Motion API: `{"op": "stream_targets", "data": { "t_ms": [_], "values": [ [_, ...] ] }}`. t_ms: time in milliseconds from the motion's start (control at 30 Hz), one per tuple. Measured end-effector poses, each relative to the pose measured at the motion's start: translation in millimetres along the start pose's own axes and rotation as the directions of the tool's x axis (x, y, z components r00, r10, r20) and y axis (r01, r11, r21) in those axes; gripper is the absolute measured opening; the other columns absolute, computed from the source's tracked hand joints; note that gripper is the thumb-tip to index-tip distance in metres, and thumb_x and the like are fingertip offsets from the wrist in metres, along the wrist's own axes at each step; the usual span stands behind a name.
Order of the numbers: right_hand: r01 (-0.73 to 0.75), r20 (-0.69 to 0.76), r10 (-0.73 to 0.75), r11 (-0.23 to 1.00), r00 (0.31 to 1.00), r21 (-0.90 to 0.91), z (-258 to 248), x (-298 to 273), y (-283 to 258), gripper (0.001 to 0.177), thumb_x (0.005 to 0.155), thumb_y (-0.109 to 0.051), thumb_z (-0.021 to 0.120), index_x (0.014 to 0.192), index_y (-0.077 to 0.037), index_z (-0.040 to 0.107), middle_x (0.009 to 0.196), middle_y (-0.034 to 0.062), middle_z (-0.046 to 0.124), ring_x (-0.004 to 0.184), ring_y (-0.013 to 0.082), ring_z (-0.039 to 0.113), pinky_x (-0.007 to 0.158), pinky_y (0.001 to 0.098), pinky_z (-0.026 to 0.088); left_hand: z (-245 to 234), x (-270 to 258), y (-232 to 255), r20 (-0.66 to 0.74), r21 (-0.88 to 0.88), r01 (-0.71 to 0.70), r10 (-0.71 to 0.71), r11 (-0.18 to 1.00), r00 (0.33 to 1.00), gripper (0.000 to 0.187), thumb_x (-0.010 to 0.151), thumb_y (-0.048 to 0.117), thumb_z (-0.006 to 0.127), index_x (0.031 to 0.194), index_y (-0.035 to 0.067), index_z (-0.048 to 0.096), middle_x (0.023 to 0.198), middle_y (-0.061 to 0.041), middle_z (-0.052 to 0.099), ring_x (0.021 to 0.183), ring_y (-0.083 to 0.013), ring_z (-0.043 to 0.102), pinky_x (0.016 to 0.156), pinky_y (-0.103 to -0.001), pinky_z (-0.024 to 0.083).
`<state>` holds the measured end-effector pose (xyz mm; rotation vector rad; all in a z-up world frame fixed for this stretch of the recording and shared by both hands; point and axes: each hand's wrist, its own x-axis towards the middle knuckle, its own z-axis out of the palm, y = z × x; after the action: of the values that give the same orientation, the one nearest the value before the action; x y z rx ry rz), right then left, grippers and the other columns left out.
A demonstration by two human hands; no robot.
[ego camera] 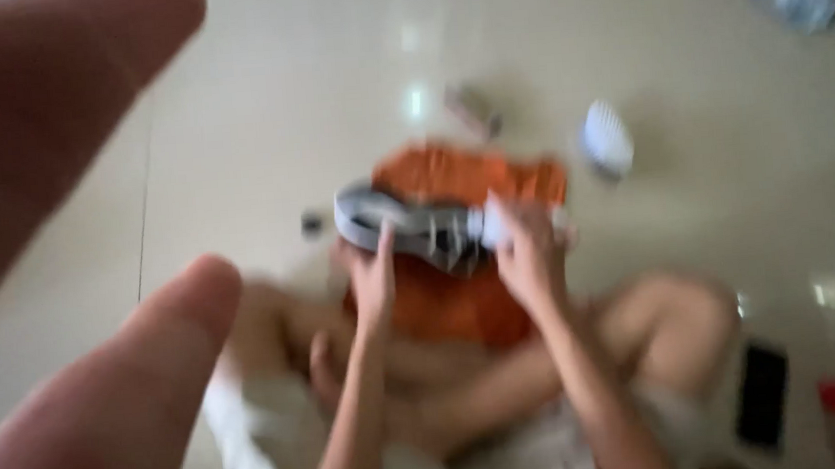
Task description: Cleaning the sole of a sneaker using a brush and cleaning solution while sitting on the floor
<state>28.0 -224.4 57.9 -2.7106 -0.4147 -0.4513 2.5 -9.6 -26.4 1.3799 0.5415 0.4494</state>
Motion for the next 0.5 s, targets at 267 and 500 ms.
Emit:
{"op": "stream_targets", "data": {
  "t_ms": [267,500],
  "values": [
    [0.001,0.026,0.000,0.999,1.000,-0.045,12,-7,9,0.079,0.080,-0.007,0.084,0.148,-0.032,0.055,0.128,-0.0026,0.063,0.123,0.0231,0.053,0.093,0.0605,0.029,-5,-3,2,-0.028,0.030,0.233,-0.232,0.972,0.972,0.082,0.094,0.046,0.081,0.144,0.013,0.026,0.129,-0.017,0.054,0.112,-0.0297,0.064,0.088,-0.047,0.059],
    [0.040,0.021,-0.038,0.997,0.999,-0.073,10,-7,14,0.082,0.077,-0.009,0.086,0.149,-0.030,0.054,0.129,-0.0009,0.063,0.123,0.0250,0.053,0.091,0.0601,0.031,2,2,-34,-0.059,-0.074,0.098,-0.102,0.992,0.993,0.083,0.094,0.036,0.085,0.143,0.004,0.026,0.126,-0.024,0.048,0.117,-0.0349,0.056,0.098,-0.049,0.053]
  ]
}}
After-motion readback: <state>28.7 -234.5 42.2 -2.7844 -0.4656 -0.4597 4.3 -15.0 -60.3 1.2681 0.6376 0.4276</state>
